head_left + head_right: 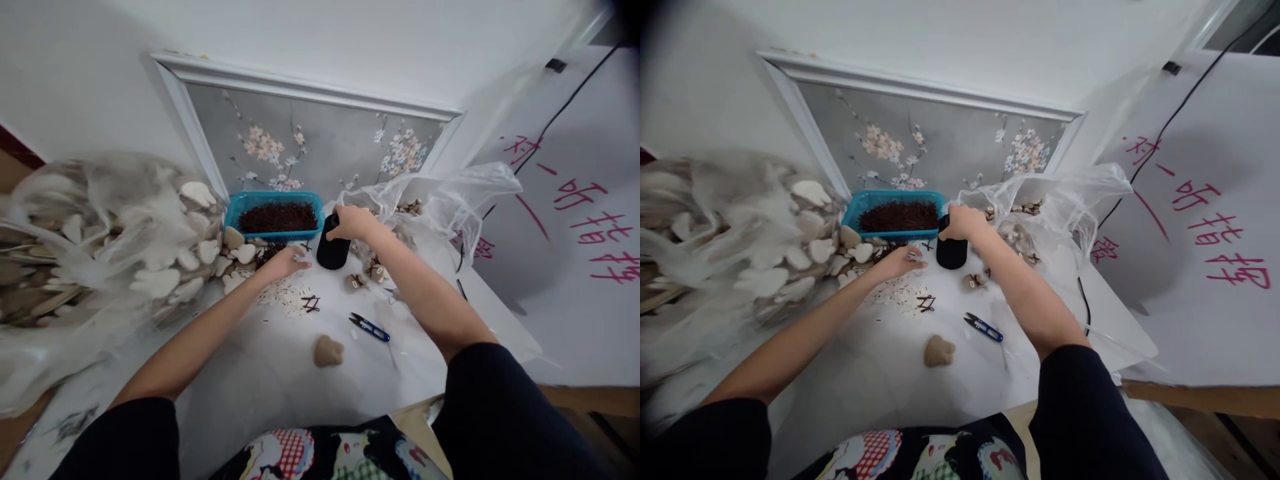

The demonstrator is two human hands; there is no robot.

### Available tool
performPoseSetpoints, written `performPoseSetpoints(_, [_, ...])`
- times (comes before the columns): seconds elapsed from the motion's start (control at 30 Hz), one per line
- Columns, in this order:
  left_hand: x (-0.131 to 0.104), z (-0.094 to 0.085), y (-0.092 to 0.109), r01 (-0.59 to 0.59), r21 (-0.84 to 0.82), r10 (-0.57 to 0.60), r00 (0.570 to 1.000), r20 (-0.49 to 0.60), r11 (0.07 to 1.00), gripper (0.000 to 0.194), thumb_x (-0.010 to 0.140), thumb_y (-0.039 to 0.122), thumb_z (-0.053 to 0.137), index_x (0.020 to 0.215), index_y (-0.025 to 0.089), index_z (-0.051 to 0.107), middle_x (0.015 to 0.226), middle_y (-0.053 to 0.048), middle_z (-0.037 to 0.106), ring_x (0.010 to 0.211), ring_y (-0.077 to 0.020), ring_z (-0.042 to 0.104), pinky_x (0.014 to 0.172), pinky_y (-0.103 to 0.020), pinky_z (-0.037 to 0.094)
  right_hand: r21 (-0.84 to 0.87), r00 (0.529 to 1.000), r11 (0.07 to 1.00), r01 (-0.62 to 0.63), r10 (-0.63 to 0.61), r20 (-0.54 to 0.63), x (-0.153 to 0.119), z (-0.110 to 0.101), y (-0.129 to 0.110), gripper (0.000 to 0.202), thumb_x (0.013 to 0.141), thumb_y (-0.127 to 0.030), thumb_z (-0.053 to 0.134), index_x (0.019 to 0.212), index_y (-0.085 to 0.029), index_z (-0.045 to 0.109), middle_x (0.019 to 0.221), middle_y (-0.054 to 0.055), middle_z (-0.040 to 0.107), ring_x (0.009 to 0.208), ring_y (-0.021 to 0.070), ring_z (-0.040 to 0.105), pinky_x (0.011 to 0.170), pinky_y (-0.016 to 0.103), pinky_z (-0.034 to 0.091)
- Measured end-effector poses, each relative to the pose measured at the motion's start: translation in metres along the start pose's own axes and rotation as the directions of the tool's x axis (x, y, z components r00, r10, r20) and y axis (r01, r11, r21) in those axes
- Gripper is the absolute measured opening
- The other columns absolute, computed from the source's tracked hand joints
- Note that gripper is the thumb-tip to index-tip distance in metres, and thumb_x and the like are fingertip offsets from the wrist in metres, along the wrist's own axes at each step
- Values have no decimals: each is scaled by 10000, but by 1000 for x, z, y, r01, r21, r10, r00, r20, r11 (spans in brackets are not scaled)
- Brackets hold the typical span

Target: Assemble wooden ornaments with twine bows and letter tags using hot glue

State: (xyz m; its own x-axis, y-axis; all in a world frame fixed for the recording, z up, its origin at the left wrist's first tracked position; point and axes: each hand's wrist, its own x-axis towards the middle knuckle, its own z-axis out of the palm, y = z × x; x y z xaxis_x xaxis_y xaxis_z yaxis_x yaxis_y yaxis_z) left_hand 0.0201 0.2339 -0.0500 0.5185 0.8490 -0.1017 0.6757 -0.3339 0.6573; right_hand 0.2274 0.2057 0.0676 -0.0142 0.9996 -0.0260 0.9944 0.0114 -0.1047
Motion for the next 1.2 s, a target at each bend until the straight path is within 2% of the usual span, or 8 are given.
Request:
performPoseSetpoints(0.2, [-54,-20,-1,44,80,-48,998,48,996,487,741,632,532,576,175,556,442,39,358,449,-125,343,500,-268,195,10,975,981,194,-194,113,23,-5,0,703,579,-140,735,1251,-235,550,1122,97,659,961,295,635,739,349,509])
performPoseSetpoints(0.37, [-88,-11,10,50,175,-51,999,4,983,542,806,638,437,500,191,425,444,16,371,459,-140,368,514,-282,179,20,923,930,366,-361,-131,8,4,7,598,641,-5,530,1206,-193,583,1283,108,575,1171,277,537,974,393,439])
performPoseSetpoints(0.53, [-125,7,17,42,246,-33,999,-42,968,559,854,643,343,527,195,419,506,-5,476,516,-165,463,554,-276,251,386,831,783,488,-282,-480,-108,48,3,395,833,-214,524,1227,-213,540,1279,71,591,1198,231,532,1038,437,422])
performPoseSetpoints(0.67, [-145,16,9,42,265,-27,998,-59,963,516,881,595,308,597,204,490,562,-18,573,575,-197,556,594,-278,300,657,915,728,198,103,-390,-230,128,25,136,794,-368,624,661,-355,601,621,-58,651,562,204,622,537,362,543])
performPoseSetpoints(0.73, [-146,19,7,8,299,0,1000,-28,954,506,882,580,305,611,207,513,555,-21,585,564,-207,566,594,-283,303,673,821,739,24,369,-435,-270,163,55,195,848,-391,525,658,-372,567,522,-37,540,460,237,535,433,399,471])
performPoseSetpoints(0.83, [-138,27,19,-60,322,43,997,59,945,476,883,553,332,670,212,587,619,-33,648,609,-223,601,602,-281,311,610,464,726,-319,680,-568,-288,187,104,185,760,-566,576,890,-435,557,682,-29,560,706,311,596,633,524,508])
performPoseSetpoints(1.03, [-125,55,74,-263,186,210,942,262,947,478,911,504,352,632,215,611,528,-12,600,511,-175,549,539,-260,275,441,815,835,-328,487,-316,-246,168,147,276,806,-538,533,950,-303,550,957,100,632,988,345,583,797,472,472])
performPoseSetpoints(1.2, [-140,64,79,-358,99,331,918,217,928,396,930,396,381,689,223,643,491,11,559,432,-142,482,482,-259,241,409,836,839,-358,483,-261,-239,166,167,281,852,-511,409,764,-273,529,789,122,617,807,330,595,685,435,444])
